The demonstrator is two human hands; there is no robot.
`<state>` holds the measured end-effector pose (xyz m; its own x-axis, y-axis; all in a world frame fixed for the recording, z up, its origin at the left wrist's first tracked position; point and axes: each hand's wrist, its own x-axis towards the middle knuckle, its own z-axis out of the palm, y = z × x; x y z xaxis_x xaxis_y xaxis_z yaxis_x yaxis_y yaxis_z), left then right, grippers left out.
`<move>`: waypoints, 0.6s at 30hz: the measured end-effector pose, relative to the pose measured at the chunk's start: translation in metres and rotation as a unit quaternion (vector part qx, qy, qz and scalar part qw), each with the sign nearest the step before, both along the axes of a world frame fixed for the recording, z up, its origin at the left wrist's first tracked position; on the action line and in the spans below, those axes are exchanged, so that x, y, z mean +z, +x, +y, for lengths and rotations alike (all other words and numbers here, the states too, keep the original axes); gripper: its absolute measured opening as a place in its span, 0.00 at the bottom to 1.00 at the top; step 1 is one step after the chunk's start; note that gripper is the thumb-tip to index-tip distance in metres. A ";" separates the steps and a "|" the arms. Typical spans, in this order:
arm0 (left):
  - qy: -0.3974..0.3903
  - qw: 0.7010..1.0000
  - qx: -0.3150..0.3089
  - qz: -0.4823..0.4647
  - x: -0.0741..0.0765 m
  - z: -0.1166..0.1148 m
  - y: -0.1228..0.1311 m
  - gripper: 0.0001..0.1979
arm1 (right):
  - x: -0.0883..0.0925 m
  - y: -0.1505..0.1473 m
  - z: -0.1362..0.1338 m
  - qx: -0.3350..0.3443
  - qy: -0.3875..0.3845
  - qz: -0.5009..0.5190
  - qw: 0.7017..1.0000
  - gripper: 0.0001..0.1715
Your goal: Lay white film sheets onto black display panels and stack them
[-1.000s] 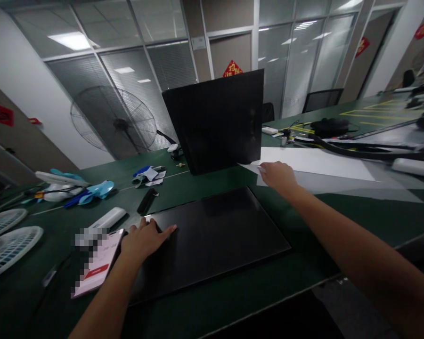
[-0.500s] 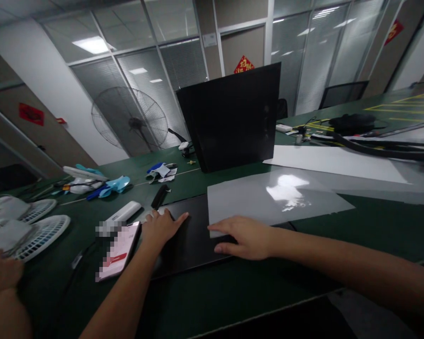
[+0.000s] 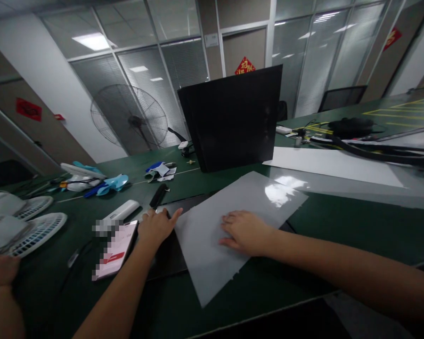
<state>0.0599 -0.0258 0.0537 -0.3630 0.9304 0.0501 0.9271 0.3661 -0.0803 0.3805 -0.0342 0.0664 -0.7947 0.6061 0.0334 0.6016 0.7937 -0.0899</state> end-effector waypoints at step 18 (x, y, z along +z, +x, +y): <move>0.041 0.995 0.055 -0.067 -0.010 0.013 -0.041 0.51 | 0.004 0.022 0.023 0.021 -0.003 -0.011 1.000 0.33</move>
<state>0.0191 -0.0130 0.0438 -0.4703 0.8799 0.0679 0.8818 0.4654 0.0765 0.4023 -0.0117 0.0702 -0.8196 0.5728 0.0121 0.5701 0.8176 -0.0809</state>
